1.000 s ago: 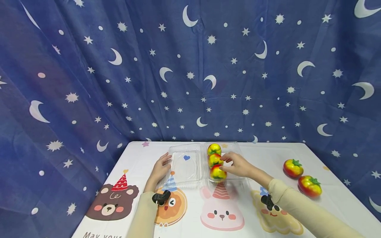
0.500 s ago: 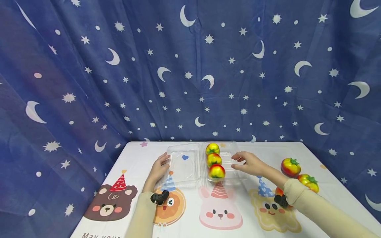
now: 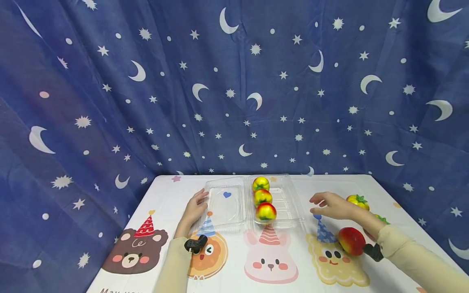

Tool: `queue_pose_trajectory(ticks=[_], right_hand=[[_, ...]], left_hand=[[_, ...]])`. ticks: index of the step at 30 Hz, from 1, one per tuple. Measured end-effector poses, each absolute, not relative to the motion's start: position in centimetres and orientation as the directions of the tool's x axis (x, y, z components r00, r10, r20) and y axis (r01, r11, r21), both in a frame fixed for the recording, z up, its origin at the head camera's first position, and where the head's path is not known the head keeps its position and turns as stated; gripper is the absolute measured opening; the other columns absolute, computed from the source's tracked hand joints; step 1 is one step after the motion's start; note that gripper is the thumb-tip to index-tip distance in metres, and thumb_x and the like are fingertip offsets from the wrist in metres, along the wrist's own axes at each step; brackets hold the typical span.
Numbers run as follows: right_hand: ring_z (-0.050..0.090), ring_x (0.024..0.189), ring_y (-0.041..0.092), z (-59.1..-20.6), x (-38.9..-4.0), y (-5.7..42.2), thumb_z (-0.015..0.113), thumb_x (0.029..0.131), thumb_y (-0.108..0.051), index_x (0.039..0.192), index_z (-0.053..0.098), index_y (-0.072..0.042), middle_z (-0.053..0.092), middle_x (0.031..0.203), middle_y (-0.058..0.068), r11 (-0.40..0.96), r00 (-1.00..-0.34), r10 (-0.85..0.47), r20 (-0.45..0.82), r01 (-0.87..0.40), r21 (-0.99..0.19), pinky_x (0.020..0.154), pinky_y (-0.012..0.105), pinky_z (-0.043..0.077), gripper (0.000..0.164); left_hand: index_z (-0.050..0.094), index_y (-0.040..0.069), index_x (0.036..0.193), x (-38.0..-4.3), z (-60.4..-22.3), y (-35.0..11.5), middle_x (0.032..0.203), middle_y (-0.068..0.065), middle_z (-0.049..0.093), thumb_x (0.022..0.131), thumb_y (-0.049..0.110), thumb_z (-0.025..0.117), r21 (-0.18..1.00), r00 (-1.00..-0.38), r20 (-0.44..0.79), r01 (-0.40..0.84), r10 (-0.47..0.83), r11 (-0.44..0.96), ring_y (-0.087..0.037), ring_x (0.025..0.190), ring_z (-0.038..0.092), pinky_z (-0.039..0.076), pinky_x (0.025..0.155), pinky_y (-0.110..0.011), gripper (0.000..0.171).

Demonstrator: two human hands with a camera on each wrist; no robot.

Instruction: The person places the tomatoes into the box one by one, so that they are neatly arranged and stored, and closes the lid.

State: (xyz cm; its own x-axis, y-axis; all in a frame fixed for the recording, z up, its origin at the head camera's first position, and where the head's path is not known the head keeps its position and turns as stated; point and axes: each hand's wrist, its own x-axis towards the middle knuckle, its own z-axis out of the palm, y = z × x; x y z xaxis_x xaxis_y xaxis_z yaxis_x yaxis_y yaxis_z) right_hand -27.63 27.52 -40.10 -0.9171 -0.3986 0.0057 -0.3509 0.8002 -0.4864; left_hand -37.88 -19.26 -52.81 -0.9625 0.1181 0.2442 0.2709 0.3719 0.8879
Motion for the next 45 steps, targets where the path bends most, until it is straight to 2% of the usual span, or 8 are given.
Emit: queue_pose_trajectory(ticks=[8, 15, 22, 29, 37, 40, 45], right_hand=[[0.064, 0.101, 0.039, -39.3, -26.6, 30.9, 0.076, 0.085, -0.024, 0.119, 0.062, 0.003, 0.065, 0.112, 0.022, 0.834, -0.932, -0.314, -0.179, -0.181, -0.521, 0.081, 0.049, 0.059, 0.046], [0.065, 0.098, 0.036, -39.7, -25.4, 32.8, 0.079, 0.081, -0.021, 0.118, 0.062, 0.004, 0.065, 0.112, 0.023, 0.82, -0.916, -0.328, -0.23, -0.156, -0.55, 0.078, 0.043, 0.06, 0.048], [0.064, 0.097, 0.037, -40.2, -24.4, 33.7, 0.081, 0.078, -0.014, 0.116, 0.062, 0.005, 0.065, 0.109, 0.021, 0.809, -0.914, -0.324, -0.243, -0.134, -0.573, 0.077, 0.043, 0.061, 0.046], [0.064, 0.094, 0.031, -40.7, -24.0, 34.4, 0.083, 0.074, -0.005, 0.109, 0.066, 0.002, 0.066, 0.105, 0.015, 0.797, -0.91, -0.322, -0.261, -0.112, -0.593, 0.075, 0.038, 0.061, 0.04], [0.063, 0.098, 0.036, -41.0, -24.1, 35.5, 0.076, 0.077, 0.001, 0.112, 0.064, 0.006, 0.065, 0.108, 0.019, 0.772, -0.895, -0.361, -0.263, -0.129, -0.623, 0.079, 0.041, 0.06, 0.037], [0.062, 0.099, 0.037, -40.8, -24.2, 35.5, 0.076, 0.078, 0.001, 0.112, 0.065, 0.004, 0.065, 0.108, 0.018, 0.785, -0.909, -0.336, -0.246, -0.126, -0.607, 0.08, 0.04, 0.06, 0.036], [0.062, 0.092, 0.027, -40.6, -24.4, 35.8, 0.074, 0.079, 0.003, 0.104, 0.07, 0.001, 0.067, 0.101, 0.014, 0.796, -0.929, -0.313, -0.198, -0.143, -0.588, 0.077, 0.035, 0.06, 0.026]], left_hand=[[0.052, -0.01, 0.135, -37.9, -52.8, -19.2, 0.155, -0.023, 0.033, 0.084, -0.01, 0.051, 0.895, -0.964, 0.239, 0.265, 0.115, 0.36, -0.042, 0.13, 0.048, 0.038, 0.111, -0.048, 0.051], [0.054, -0.011, 0.133, -37.8, -52.8, -19.0, 0.154, -0.023, 0.035, 0.083, -0.011, 0.052, 0.889, -0.963, 0.247, 0.268, 0.103, 0.372, -0.043, 0.129, 0.049, 0.038, 0.11, -0.048, 0.05], [0.055, -0.01, 0.133, -37.8, -52.6, -19.0, 0.154, -0.023, 0.035, 0.083, -0.01, 0.052, 0.879, -0.962, 0.254, 0.274, 0.102, 0.39, -0.043, 0.129, 0.049, 0.038, 0.111, -0.048, 0.05], [0.054, -0.009, 0.134, -38.0, -52.7, -19.0, 0.155, -0.021, 0.034, 0.084, -0.009, 0.053, 0.882, -0.969, 0.229, 0.248, 0.096, 0.401, -0.041, 0.131, 0.048, 0.038, 0.111, -0.047, 0.05], [0.055, -0.008, 0.134, -37.9, -52.9, -18.9, 0.155, -0.02, 0.034, 0.084, -0.008, 0.052, 0.882, -0.971, 0.221, 0.239, 0.093, 0.405, -0.041, 0.131, 0.047, 0.038, 0.112, -0.047, 0.05], [0.055, -0.009, 0.134, -38.0, -52.8, -18.9, 0.155, -0.02, 0.035, 0.084, -0.009, 0.052, 0.878, -0.969, 0.228, 0.246, 0.093, 0.411, -0.042, 0.131, 0.047, 0.038, 0.111, -0.048, 0.05], [0.055, -0.008, 0.133, -38.0, -52.8, -19.0, 0.155, -0.02, 0.035, 0.084, -0.009, 0.053, 0.877, -0.969, 0.23, 0.246, 0.089, 0.413, -0.041, 0.13, 0.049, 0.039, 0.111, -0.048, 0.049]])
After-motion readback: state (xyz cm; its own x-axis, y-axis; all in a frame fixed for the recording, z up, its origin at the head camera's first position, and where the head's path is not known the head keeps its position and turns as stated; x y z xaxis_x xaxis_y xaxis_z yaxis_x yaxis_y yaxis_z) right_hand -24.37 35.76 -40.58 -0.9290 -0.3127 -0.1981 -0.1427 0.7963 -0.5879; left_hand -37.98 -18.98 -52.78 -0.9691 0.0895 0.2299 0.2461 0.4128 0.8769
